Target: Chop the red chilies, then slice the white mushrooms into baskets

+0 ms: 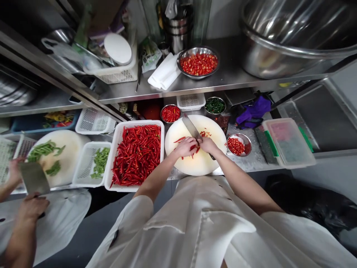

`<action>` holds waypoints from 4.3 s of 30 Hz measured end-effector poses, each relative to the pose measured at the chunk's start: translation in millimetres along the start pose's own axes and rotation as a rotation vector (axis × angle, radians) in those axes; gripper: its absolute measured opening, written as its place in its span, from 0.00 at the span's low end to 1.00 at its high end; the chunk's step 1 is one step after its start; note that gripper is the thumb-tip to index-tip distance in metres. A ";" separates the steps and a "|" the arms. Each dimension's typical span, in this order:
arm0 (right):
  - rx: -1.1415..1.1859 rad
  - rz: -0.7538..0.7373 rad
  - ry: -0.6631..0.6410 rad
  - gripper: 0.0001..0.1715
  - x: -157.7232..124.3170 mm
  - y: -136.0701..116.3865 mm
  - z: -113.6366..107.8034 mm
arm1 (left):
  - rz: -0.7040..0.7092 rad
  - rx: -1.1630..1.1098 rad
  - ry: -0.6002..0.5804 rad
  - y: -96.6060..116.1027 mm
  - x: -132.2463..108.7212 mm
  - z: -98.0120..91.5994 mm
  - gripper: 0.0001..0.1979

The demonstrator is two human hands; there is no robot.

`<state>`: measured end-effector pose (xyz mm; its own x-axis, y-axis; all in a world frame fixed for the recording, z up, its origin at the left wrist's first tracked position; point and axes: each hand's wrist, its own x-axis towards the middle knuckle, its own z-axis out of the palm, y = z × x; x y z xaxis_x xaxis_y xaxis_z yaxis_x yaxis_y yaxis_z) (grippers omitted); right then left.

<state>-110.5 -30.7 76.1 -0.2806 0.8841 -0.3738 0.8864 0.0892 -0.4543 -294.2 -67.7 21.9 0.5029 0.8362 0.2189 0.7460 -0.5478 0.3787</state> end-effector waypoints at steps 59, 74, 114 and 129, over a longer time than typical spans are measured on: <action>-0.190 -0.009 -0.055 0.25 -7.2 12.9 -31.4 | -0.058 0.079 0.008 16.5 14.1 21.4 0.09; -0.182 0.002 -0.058 0.25 -11.3 8.6 -20.9 | -0.106 0.098 0.010 20.9 -0.1 17.1 0.08; -0.248 -0.019 -0.054 0.27 -24.5 -5.5 3.4 | -0.150 0.093 0.056 28.3 -31.5 23.5 0.08; -0.242 -0.014 -0.087 0.27 -28.2 -15.9 6.4 | -0.147 0.070 0.069 26.1 -40.6 24.4 0.09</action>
<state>-119.0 -60.0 88.7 -0.3151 0.8402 -0.4412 0.9414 0.2178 -0.2575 -284.5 -116.7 1.0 0.3567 0.9061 0.2275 0.8392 -0.4178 0.3483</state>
